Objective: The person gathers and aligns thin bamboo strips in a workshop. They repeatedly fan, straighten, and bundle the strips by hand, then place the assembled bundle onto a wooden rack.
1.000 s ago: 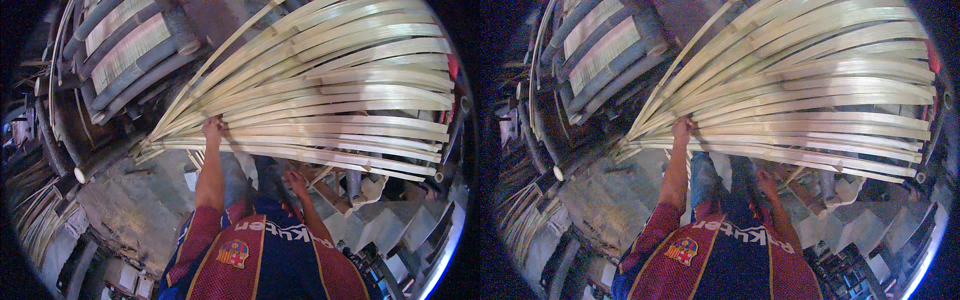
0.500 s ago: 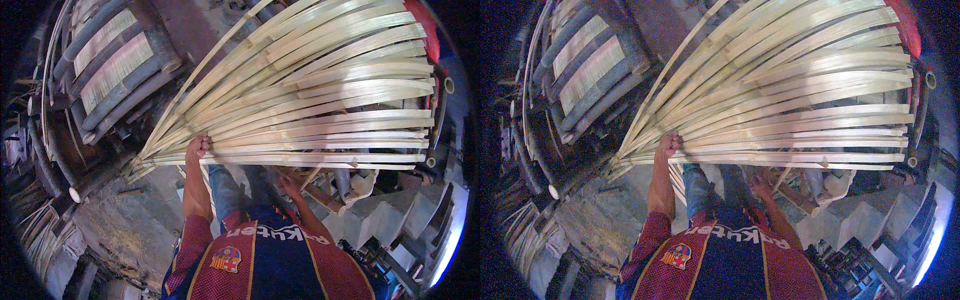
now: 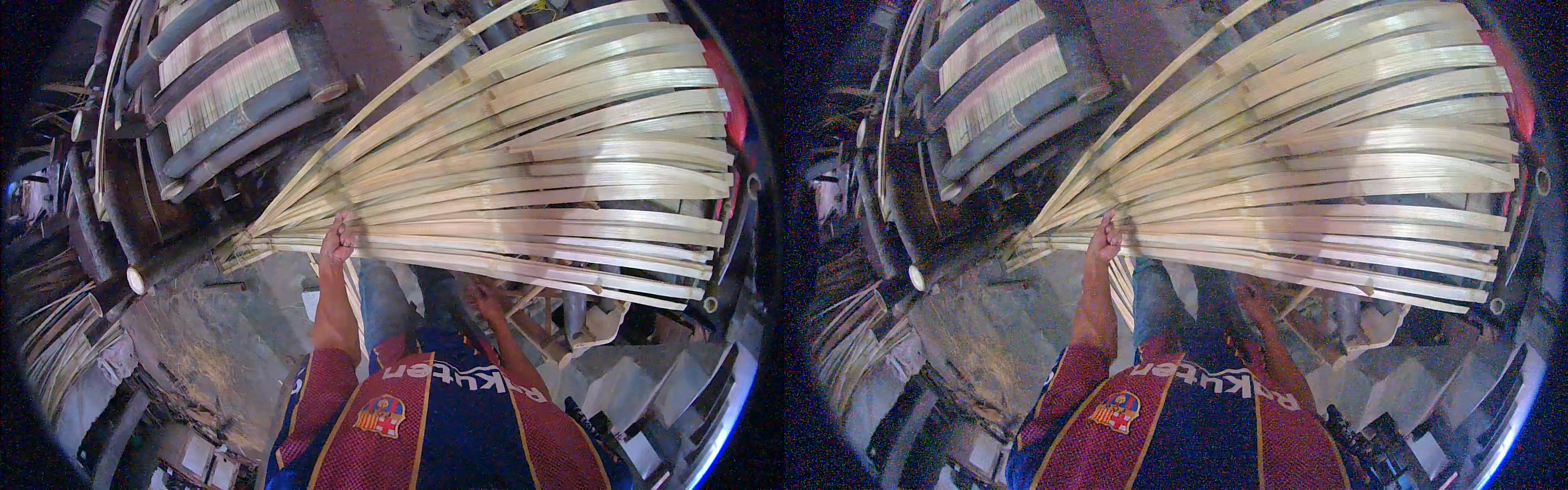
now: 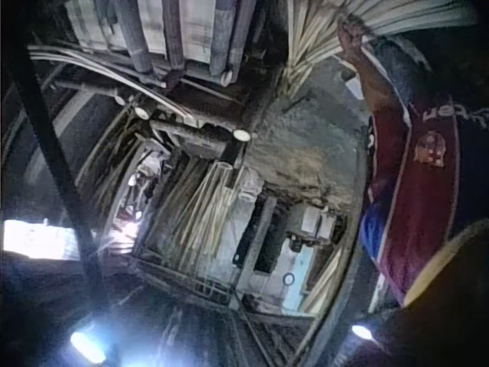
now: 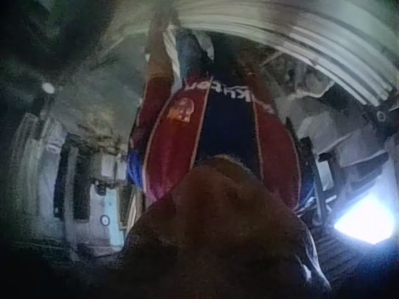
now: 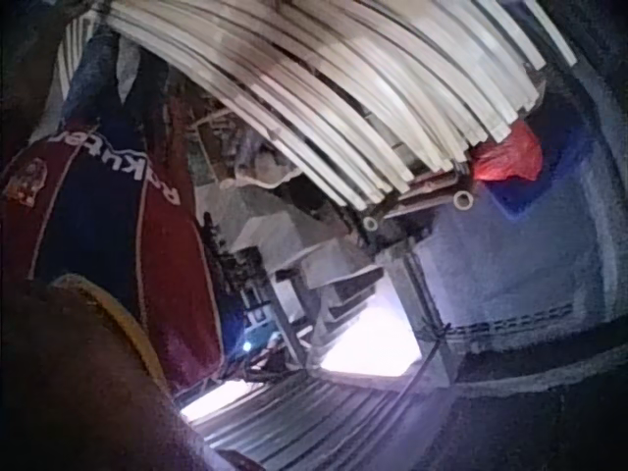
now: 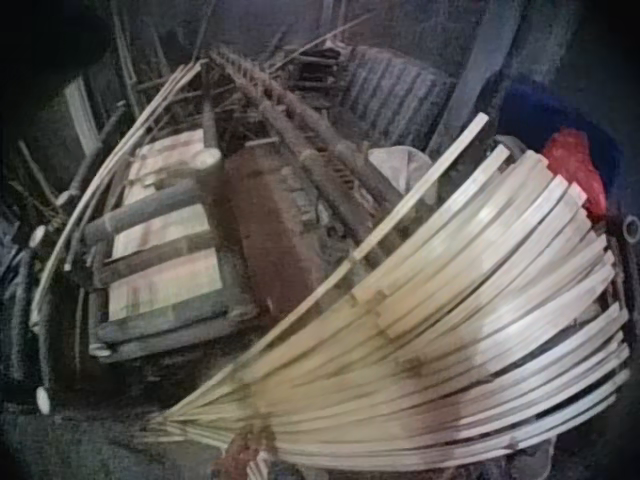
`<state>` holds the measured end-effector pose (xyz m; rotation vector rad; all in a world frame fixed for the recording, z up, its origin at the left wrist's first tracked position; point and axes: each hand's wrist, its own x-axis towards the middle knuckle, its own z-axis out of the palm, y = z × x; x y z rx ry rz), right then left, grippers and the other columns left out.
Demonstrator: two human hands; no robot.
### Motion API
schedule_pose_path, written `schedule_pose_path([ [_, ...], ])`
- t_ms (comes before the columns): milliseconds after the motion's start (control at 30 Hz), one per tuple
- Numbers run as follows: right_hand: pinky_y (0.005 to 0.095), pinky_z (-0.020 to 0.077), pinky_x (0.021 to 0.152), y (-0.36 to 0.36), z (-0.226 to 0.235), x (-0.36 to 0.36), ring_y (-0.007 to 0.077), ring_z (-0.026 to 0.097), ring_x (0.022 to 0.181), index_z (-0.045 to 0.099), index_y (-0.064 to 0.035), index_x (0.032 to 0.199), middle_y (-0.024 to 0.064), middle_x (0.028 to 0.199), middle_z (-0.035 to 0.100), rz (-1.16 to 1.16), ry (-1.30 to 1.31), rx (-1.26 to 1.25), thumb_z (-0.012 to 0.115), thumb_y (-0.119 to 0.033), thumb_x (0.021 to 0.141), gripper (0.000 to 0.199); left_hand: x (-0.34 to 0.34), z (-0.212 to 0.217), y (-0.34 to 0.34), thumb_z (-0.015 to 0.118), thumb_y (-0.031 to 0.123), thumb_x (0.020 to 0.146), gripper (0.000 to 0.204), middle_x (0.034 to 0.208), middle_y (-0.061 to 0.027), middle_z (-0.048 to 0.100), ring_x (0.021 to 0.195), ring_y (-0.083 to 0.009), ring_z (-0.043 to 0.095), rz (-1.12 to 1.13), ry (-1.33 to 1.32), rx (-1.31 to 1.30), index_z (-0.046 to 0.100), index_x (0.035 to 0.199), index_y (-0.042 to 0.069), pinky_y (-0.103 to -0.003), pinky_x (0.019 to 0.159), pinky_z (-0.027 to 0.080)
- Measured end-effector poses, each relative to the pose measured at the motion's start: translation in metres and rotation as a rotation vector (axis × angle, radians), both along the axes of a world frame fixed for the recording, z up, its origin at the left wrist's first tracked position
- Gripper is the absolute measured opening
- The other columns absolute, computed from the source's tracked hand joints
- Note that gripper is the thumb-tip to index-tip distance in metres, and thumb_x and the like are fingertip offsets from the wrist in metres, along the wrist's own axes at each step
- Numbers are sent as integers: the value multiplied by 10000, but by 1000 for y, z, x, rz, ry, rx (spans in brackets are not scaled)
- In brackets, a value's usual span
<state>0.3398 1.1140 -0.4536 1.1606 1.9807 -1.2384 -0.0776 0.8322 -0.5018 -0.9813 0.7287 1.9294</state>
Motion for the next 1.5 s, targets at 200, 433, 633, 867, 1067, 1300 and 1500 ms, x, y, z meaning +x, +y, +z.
schedule_pose_path([
  [200,321,569,683,8,-1,-18,201,713,859,513,-48,1382,93,1126,702,-66,74,83,548,-384,1003,508,19,-8,-43,746,208,889,107,585,41,380,407,-102,265,258,-81,-112,675,910,131,-260,373,246],
  [433,321,578,647,14,3,-43,207,717,813,608,-62,1285,106,1072,710,-120,83,87,609,-355,973,428,61,-4,-179,615,3,849,615,641,46,400,507,-87,346,399,87,-365,450,1415,176,-213,453,324],
  [633,325,573,636,11,33,-92,196,709,792,642,-41,1203,102,1023,717,-217,147,-104,604,-356,973,392,12,29,-218,645,319,934,174,525,32,331,399,-167,326,238,25,-442,678,1031,178,-286,375,331],
  [867,322,563,643,7,-11,-73,192,700,771,672,-7,1117,102,960,726,-146,179,84,589,-360,978,388,39,8,-203,664,405,890,359,522,-115,584,436,-239,583,-1539,643,-864,725,794,64,-399,420,441],
  [1067,320,554,650,8,-18,-64,187,692,753,698,21,1044,102,906,734,-146,184,107,576,-363,982,408,96,-17,-198,568,542,850,559,715,-213,676,678,-399,672,-1451,733,-1010,700,677,27,-493,709,540],
  [1300,328,548,665,14,-17,-67,193,688,754,707,17,1034,102,877,733,-136,171,112,575,-369,978,411,80,-2,-181,633,344,765,366,779,-250,667,737,-434,658,-1032,801,-1307,682,708,-15,-508,723,528],
  [1500,332,547,673,14,-8,-72,196,689,756,709,8,1042,104,873,732,-108,149,150,575,-371,977,407,57,20,-239,632,260,795,268,776,-220,688,744,-409,679,-1350,1176,-1668,701,769,2,-495,703,555],
])
